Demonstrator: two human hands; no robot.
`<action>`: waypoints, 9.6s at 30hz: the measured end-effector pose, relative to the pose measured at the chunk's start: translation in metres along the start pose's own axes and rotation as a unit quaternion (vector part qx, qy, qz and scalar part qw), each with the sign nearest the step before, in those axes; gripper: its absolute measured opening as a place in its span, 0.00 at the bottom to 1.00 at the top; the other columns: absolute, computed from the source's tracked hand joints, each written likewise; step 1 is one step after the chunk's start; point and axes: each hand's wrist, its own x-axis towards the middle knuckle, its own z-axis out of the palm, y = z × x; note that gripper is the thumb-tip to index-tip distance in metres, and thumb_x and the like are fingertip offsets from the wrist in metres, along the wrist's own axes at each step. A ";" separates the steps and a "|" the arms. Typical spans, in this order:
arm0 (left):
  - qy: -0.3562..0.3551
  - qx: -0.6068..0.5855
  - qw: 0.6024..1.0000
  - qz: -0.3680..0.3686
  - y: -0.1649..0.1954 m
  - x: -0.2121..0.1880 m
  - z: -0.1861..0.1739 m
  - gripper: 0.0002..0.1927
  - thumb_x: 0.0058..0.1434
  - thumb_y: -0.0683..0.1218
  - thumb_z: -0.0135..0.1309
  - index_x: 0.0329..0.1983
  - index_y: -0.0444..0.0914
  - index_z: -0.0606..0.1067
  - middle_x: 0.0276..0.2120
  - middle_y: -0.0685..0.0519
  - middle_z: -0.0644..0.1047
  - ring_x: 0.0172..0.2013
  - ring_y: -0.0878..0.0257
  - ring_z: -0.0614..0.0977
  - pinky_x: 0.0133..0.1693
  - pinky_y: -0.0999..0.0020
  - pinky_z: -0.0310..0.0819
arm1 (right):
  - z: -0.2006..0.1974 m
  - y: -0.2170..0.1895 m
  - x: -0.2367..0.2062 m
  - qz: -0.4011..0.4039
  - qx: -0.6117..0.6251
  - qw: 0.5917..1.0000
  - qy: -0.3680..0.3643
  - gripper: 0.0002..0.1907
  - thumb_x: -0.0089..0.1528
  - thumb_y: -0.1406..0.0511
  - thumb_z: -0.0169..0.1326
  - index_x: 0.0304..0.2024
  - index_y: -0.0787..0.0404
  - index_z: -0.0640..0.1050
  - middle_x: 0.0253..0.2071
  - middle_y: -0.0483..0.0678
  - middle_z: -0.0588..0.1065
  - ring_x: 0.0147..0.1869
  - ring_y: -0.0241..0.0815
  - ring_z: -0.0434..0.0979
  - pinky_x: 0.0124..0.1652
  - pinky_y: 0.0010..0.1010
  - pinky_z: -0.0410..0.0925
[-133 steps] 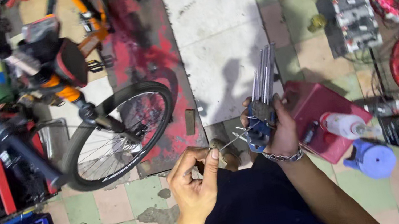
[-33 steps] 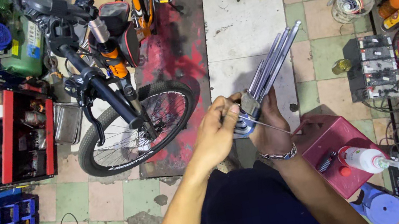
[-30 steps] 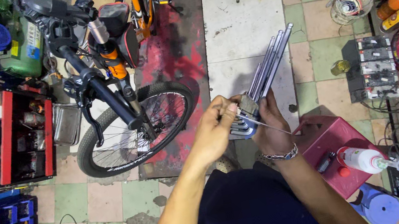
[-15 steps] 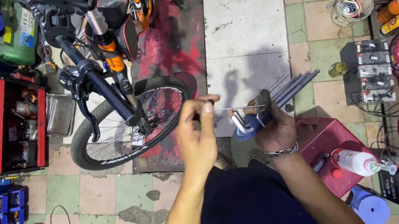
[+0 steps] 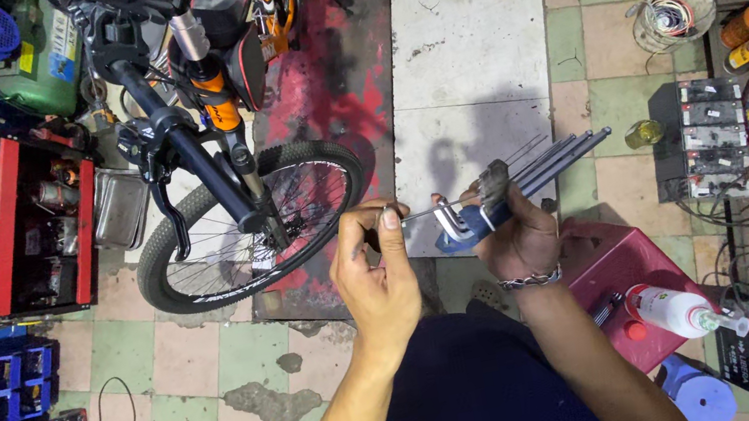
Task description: The person uses an allen key to adjust and tighten components on the handlebar of a bicycle, including a brake lever and a light mount.
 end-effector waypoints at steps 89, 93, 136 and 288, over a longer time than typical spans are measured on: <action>-0.464 0.054 0.740 -0.483 -0.068 -0.220 0.081 0.13 0.66 0.43 0.55 0.53 0.35 0.76 0.37 0.53 0.82 0.40 0.69 0.82 0.45 0.73 0.76 | -0.285 -0.215 -0.190 0.168 -0.556 0.326 0.746 0.28 0.57 0.52 0.64 0.46 0.71 0.81 0.45 0.64 0.80 0.48 0.60 0.81 0.48 0.46 0.73; -0.438 0.048 0.761 -0.477 -0.069 -0.222 0.079 0.14 0.66 0.43 0.54 0.53 0.35 0.78 0.36 0.53 0.83 0.38 0.68 0.82 0.43 0.73 0.77 | -0.278 -0.200 -0.181 0.110 -0.612 0.307 0.720 0.25 0.56 0.57 0.61 0.48 0.71 0.79 0.45 0.64 0.79 0.48 0.61 0.80 0.49 0.46 0.72; 0.403 -0.425 0.770 -0.252 -0.057 0.013 -0.096 0.16 0.71 0.49 0.51 0.33 0.32 0.73 0.22 0.52 0.70 0.20 0.68 0.66 0.21 0.75 0.57 | 0.093 0.217 0.171 0.535 -0.333 0.753 -0.190 0.07 0.69 0.69 0.53 0.41 0.68 0.79 0.37 0.52 0.79 0.31 0.36 0.78 0.28 0.24 0.70; 0.319 -0.047 0.898 -0.298 -0.013 0.015 -0.086 0.14 0.70 0.46 0.60 0.30 0.36 0.73 0.24 0.62 0.68 0.26 0.75 0.62 0.27 0.75 0.53 | 0.092 0.177 0.161 0.531 -0.286 0.790 -0.109 0.09 0.69 0.67 0.55 0.48 0.68 0.80 0.37 0.51 0.80 0.29 0.31 0.73 0.31 0.22 0.67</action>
